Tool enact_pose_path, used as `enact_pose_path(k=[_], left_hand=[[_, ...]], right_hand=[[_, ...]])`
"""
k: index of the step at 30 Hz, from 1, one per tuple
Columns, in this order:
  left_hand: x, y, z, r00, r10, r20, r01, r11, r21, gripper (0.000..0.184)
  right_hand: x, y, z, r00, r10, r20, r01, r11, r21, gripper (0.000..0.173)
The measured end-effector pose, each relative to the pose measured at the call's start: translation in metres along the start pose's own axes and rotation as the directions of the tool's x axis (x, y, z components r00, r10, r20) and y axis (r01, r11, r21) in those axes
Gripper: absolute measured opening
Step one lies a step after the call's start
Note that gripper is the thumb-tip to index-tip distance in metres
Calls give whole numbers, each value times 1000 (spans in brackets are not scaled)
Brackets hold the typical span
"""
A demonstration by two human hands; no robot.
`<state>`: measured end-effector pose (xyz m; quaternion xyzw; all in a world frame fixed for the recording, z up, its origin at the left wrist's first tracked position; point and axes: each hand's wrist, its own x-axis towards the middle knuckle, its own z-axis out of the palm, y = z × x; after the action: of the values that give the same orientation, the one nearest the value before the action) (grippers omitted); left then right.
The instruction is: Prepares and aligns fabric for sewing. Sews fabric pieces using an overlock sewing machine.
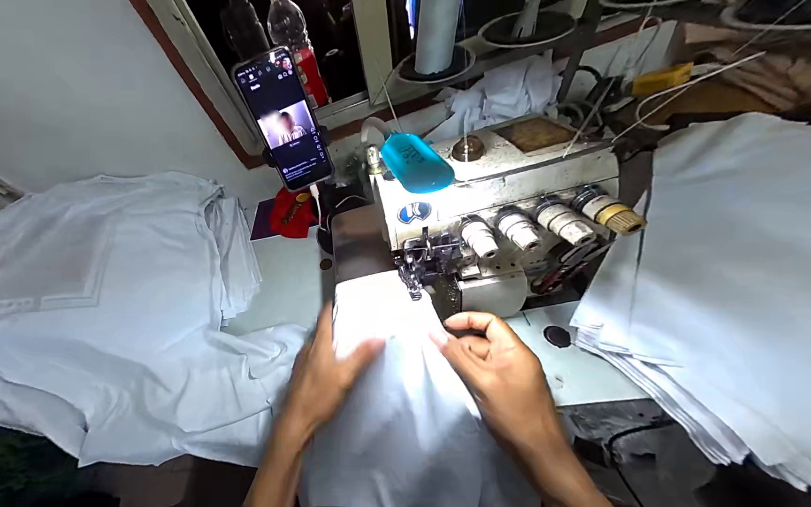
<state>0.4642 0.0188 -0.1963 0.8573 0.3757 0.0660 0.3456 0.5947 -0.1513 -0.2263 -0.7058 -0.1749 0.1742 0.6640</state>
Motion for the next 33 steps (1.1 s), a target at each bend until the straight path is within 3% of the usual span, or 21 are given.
enact_pose_path(k=[2,4,6,7,9,11,14,16,18,21,24,27,29,33], left_hand=[[-54,-49,-6,984,161,82,-164,986,31,58],[-83,-71,-32,945,307,114,-316,946,70,36],[-76,-67,-76,931,358,-77,-333,916,225,31],[-66,-56,-98,909,350,-228,-266,906,331,32],[-46,-30,-122,803,344,-486,-141,903,406,45],[-38,-9,-106,737,422,-528,-226,890,397,53],[-53,3,-15,756,518,-400,-459,855,239,48],[-58,-10,42,796,496,-347,-455,869,197,51],[-62,-33,71,788,465,-404,-411,885,218,34],[-69,-50,63,774,387,-501,-380,917,121,25],[-69,-39,30,777,359,-518,-410,912,17,21],[-73,-4,6,713,461,-528,-488,867,99,30],[-88,23,-4,685,544,-484,-533,828,176,34],[-125,64,-13,709,590,-387,-518,807,284,25]], right_hand=[[-26,13,-25,965,79,248,-76,997,-22,26],[-47,18,-46,855,165,491,-205,978,28,18],[-62,19,-54,732,94,675,-326,918,225,14],[-67,20,-51,706,46,706,-363,880,306,16],[-82,16,-34,796,35,604,-288,900,327,11],[-94,11,-21,881,80,466,-201,956,215,8],[-104,9,-20,903,87,422,-179,966,185,9],[-108,8,-24,896,85,437,-182,966,184,8],[-110,11,-32,876,86,474,-190,966,177,5],[-87,20,-41,847,70,528,-125,990,70,13],[-33,20,-28,899,24,438,-12,999,-30,29],[6,4,-9,951,84,298,-80,996,-25,25],[12,5,-4,973,48,226,-55,998,22,22],[0,12,-4,993,12,117,-14,1000,18,20]])
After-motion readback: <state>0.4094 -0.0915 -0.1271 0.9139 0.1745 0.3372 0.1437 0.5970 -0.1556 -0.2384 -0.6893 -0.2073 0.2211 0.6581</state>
